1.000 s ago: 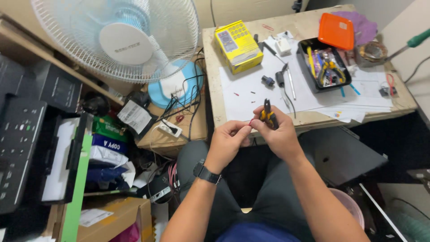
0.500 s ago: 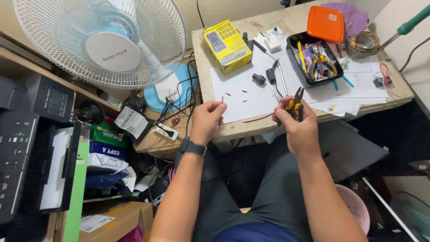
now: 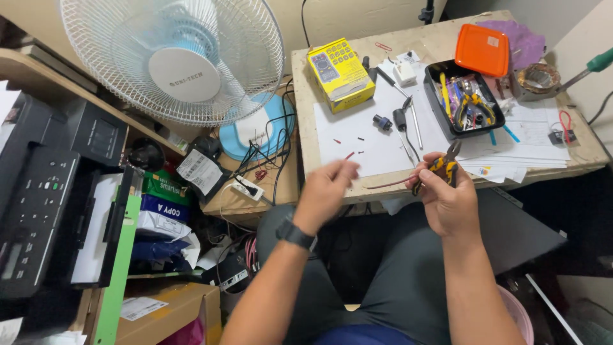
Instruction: Stripping insulation from electrical wires and twisting the copper strands
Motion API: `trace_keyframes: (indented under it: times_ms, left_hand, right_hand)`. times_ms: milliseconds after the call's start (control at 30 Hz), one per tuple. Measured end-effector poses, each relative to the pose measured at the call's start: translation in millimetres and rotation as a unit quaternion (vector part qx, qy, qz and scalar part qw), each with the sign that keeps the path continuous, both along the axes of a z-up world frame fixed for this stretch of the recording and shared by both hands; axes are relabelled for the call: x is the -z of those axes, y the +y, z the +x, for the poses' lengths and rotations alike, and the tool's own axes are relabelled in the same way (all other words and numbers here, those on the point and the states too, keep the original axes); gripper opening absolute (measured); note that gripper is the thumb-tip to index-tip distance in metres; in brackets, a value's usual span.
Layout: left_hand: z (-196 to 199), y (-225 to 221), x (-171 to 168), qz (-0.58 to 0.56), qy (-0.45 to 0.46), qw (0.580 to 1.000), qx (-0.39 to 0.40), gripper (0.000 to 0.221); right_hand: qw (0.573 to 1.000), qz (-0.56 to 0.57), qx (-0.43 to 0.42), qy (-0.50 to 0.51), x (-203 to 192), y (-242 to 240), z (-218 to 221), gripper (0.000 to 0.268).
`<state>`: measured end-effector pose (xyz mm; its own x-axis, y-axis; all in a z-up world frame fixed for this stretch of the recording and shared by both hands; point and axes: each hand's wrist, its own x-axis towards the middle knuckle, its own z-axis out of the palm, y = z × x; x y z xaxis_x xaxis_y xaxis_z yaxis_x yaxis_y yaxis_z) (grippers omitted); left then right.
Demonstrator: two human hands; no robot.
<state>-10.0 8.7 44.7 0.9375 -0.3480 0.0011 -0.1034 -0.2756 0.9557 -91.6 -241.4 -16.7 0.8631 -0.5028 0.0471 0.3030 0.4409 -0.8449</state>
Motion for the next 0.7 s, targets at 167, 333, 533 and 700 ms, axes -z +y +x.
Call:
trace_keyframes:
  times_ms: [167, 333, 533, 700]
  left_hand:
    - [-49, 6, 35, -0.023, 0.131, 0.991, -0.010, 0.046]
    - [-66, 42, 58, -0.047, 0.154, 0.985, -0.060, 0.032]
    - [-73, 81, 47, -0.053, 0.119, 0.988, -0.080, 0.029]
    - [-75, 89, 24, 0.002, -0.004, 0.999, -0.040, 0.029]
  right_hand:
    - [0.999, -0.017, -0.036, 0.002, 8, 23, -1, 0.033]
    - [0.989, -0.124, -0.069, 0.029, 17, 42, -15, 0.038]
    - [0.969, -0.212, -0.101, 0.076, 5, 68, -25, 0.039]
    - [0.962, -0.226, -0.113, 0.104, 13, 68, -13, 0.035]
